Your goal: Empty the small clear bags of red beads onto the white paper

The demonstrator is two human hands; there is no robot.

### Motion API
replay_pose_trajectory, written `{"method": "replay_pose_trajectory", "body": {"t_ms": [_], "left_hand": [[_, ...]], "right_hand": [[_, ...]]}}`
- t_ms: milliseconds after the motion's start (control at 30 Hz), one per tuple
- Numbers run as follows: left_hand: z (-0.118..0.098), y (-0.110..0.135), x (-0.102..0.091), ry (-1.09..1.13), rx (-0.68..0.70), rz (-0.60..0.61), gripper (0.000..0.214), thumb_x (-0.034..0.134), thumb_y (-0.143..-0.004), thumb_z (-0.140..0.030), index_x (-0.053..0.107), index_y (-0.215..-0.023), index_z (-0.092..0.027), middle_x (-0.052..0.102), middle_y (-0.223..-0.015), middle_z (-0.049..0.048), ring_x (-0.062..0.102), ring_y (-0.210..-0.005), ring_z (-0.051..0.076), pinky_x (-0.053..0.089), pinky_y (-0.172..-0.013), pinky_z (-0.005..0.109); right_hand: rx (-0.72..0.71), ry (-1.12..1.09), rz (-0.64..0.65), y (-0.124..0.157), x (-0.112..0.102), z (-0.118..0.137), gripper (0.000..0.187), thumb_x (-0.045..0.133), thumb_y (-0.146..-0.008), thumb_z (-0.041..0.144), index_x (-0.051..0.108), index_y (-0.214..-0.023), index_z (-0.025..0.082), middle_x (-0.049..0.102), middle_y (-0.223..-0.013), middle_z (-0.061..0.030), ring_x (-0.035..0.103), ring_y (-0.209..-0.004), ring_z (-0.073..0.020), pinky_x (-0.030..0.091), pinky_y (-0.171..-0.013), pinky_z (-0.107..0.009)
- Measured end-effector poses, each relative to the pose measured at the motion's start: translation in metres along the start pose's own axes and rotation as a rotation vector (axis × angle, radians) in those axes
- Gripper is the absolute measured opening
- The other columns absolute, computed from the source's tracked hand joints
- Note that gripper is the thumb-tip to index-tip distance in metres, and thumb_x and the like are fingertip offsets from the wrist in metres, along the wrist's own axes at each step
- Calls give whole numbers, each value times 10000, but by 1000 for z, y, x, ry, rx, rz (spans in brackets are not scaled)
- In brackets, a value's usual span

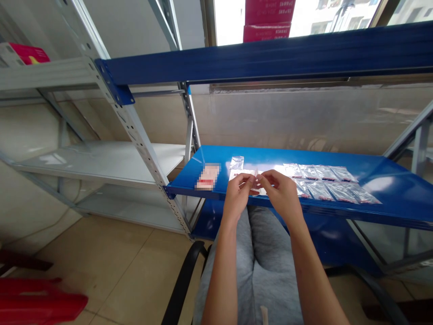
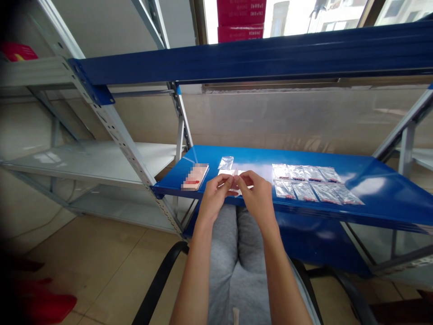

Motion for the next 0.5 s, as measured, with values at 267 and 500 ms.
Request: {"method": "replay_pose_trajectory", "body": {"t_ms": [267, 500], "left_hand": [[2, 0, 6, -182, 40, 59, 133, 697, -854, -283, 732, -892, -161, 726, -827, 48, 684, -803, 165, 520, -719, 244], [3, 0, 8, -179, 30, 119, 165, 720, -845, -316, 727, -865, -152, 719, -815, 51, 677, -771, 164, 520, -755, 268]], "right_hand": [[81, -110, 55, -2, -1, -13, 270, 685, -824, 451, 701, -875, 186, 757, -788, -77, 717, -702, -233, 541, -642, -327], [55, -85, 88, -3, -6, -13, 206, 636, -825, 378, 720, -810, 191, 764, -782, -58, 721, -756, -228, 542, -720, -323]]}}
Point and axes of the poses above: each hand's wrist, its own y-axis away from the middle knuckle, its own x-axis out of the palm, z = x × y, the point moved 5 cm from there along -y, towards the middle knuckle
